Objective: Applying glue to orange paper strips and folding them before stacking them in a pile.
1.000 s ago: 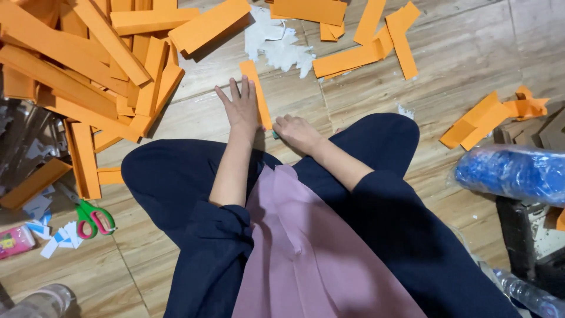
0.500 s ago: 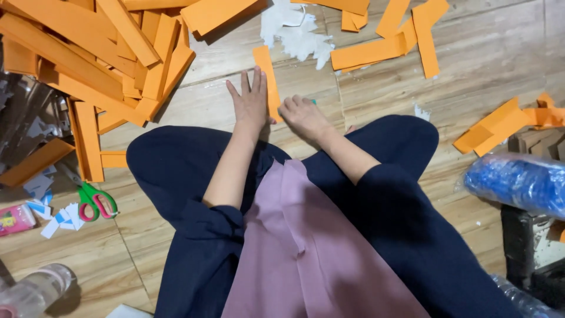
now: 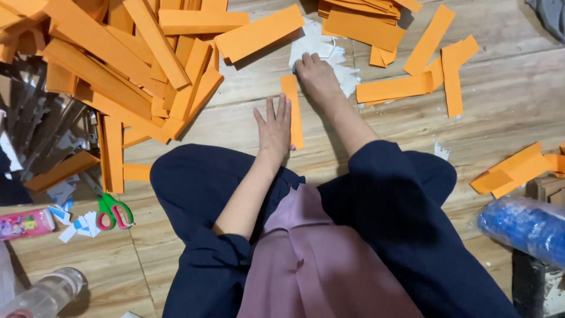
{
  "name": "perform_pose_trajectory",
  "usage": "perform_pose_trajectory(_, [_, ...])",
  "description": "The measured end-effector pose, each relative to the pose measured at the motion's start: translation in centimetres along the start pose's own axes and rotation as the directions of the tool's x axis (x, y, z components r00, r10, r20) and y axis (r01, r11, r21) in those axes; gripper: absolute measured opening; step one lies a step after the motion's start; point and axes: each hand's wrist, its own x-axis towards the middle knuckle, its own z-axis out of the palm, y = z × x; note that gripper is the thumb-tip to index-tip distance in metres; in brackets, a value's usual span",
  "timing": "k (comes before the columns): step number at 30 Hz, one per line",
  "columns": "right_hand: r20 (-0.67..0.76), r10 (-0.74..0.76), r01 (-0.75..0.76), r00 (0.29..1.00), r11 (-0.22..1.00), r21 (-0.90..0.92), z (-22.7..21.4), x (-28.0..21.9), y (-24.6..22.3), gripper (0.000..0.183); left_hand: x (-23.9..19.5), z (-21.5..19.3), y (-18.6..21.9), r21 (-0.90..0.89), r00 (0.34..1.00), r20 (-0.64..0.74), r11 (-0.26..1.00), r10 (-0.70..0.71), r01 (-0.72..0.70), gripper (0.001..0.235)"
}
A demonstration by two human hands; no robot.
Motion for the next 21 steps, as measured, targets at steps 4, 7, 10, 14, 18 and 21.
perform_pose_trajectory(4, [0.242, 0.123, -0.184, 0.962, 0.951, 0.247, -0.1, -0.4, 0.8, 0.015, 0.8, 0.0, 0.1, 0.041, 1.0, -0.004, 0.999, -0.018, 0.018, 0.125])
perform_pose_trajectory(7, [0.346, 0.134, -0.266, 0.929, 0.89, 0.371, -1.2, -4.3, 1.5, 0.023, 2.4, 1.0, 0.3, 0.052, 0.991, -0.129, 0.998, 0.038, -0.032, 0.125])
perform_pose_trajectory(10, [0.575, 0.07, -0.286, 0.815, 0.912, 0.294, -6.4, -8.9, 2.5, 0.029, 4.7, 0.4, -0.3, 0.236, 0.964, -0.213, 0.966, 0.161, -0.109, 0.05])
perform_pose_trajectory(14, [0.862, 0.257, -0.585, 0.437, 0.809, 0.056, -9.1, -16.0, 5.4, 0.03, 6.1, 2.0, -1.4, 0.218, 0.905, -0.319, 0.951, 0.284, -0.221, 0.027])
perform_pose_trajectory(18, [0.753, 0.416, -0.757, 0.511, 0.633, 0.164, -9.2, -17.0, 5.2, 0.041, 4.1, 2.3, -4.1, -0.063, 0.881, -0.403, 0.953, 0.247, -0.296, 0.013])
perform_pose_trajectory(21, [0.393, 0.33, -0.467, 0.858, 0.819, 0.333, -6.0, -16.1, 4.2, 0.039, 13.5, 6.6, -14.0, 0.198, 0.432, -0.895, 0.967, 0.111, 0.162, 0.033])
